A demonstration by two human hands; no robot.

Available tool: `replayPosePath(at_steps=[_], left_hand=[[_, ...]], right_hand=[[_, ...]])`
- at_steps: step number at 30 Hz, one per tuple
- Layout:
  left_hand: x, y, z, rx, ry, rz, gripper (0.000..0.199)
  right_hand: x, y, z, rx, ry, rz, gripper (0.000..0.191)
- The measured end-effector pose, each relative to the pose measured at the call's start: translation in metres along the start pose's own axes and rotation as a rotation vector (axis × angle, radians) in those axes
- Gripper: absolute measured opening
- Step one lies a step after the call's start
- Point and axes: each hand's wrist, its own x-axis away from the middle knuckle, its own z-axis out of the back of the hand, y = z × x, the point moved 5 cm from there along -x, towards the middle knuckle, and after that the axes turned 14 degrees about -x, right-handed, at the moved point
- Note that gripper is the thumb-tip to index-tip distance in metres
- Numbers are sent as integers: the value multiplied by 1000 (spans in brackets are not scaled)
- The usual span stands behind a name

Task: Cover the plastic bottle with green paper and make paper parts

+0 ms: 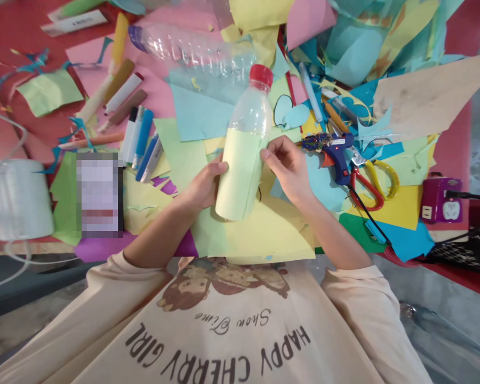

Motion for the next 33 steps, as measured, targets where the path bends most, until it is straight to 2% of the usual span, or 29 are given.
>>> replayPosePath(at_steps=[5,10,15,21,24,26,30,31,33], left_hand=[[2,2,-2,-42,-33,-1,61],[5,5,-2,-30,17,33,52],[5,4,1,37,91,44,54],[4,7,1,115,106,38,53],[5,10,9,118,195,70,55],[7,18,17,94,279,43,52],[21,56,36,-116,452,-184,41],[26,66,39,-195,471,-200,42],[34,81,43,-327,467,-142,50]], right_hand=[[1,0,4,14,52,-11,30],[2,1,4,53,54,-50,33],[3,3,-3,57,-16,-92,34],[5,4,-14,-53,-114,-126,34],[7,6,-19,-60,-167,-137,37],[7,7,-19,-40,-163,-131,33],[8,7,-18,-7,-155,-131,29],[8,7,-17,-3,-158,-132,27],[8,8,-15,1,-148,-129,22]])
